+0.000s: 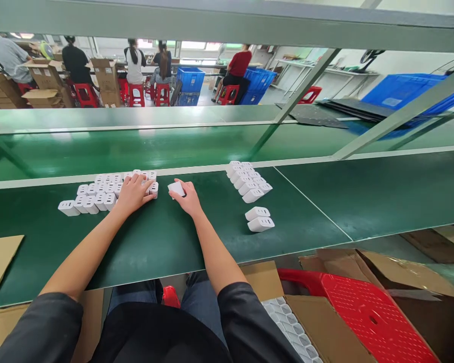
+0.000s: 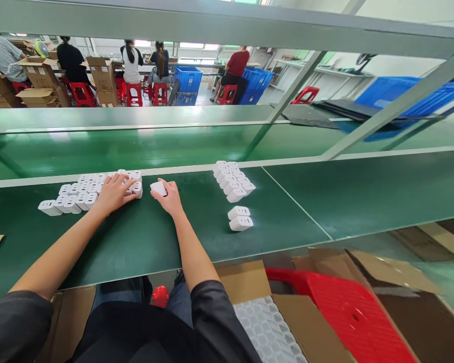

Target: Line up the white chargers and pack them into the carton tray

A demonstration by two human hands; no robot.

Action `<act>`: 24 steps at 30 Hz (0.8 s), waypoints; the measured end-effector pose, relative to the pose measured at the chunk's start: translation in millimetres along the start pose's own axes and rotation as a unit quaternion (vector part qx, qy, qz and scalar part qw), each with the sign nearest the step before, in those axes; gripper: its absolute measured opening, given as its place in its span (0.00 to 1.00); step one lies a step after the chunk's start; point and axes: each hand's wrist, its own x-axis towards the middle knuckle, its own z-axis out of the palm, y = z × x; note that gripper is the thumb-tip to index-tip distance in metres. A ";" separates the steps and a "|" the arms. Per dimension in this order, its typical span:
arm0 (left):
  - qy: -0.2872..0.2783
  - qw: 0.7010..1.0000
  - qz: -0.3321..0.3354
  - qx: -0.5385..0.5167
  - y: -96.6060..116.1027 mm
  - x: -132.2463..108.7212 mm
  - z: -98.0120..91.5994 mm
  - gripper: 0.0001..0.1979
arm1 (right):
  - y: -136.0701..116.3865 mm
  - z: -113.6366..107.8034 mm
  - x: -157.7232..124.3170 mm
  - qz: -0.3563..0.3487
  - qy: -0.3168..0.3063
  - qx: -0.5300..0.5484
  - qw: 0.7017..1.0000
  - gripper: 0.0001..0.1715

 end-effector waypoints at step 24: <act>-0.286 0.954 0.011 -0.087 -38.0 -9.1 -54.7 0.30 | -37.3 9.0 -13.3 -0.057 -0.011 0.029 0.998 0.27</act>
